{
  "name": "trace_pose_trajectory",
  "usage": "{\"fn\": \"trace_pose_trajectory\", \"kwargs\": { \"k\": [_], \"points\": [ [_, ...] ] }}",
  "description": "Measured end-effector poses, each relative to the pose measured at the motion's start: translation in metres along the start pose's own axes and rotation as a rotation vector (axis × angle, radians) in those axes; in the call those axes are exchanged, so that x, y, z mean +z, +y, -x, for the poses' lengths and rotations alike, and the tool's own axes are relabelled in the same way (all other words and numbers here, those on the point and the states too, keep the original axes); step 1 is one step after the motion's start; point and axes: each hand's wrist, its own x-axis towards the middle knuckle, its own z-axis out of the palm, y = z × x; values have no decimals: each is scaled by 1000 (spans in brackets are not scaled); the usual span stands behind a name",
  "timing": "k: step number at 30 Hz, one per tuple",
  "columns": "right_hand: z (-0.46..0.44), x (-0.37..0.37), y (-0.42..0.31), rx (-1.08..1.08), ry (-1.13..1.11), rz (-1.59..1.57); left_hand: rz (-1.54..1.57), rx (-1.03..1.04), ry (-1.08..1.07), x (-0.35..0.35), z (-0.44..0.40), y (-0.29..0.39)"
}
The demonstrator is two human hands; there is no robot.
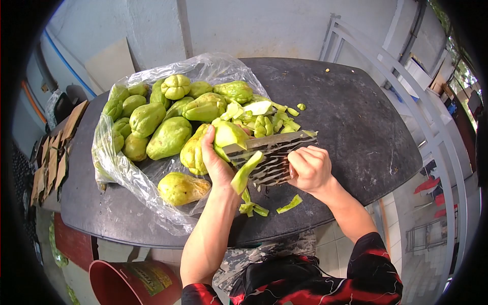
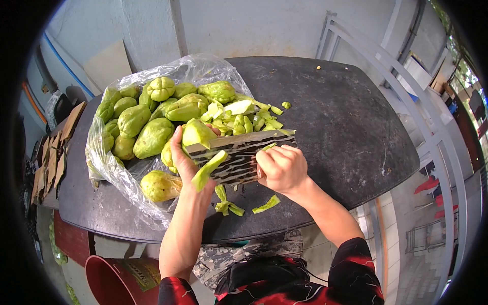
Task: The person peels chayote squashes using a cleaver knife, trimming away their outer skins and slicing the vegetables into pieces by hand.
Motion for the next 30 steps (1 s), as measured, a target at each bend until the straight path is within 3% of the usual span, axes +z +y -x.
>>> {"fn": "trace_pose_trajectory", "kwargs": {
  "k": [4,30],
  "points": [
    [0,-4,0,21,-38,-37,-19,68,49,10,5,2],
    [3,-2,4,183,-107,-186,-117,107,-138,1,2,3]
  ]
}}
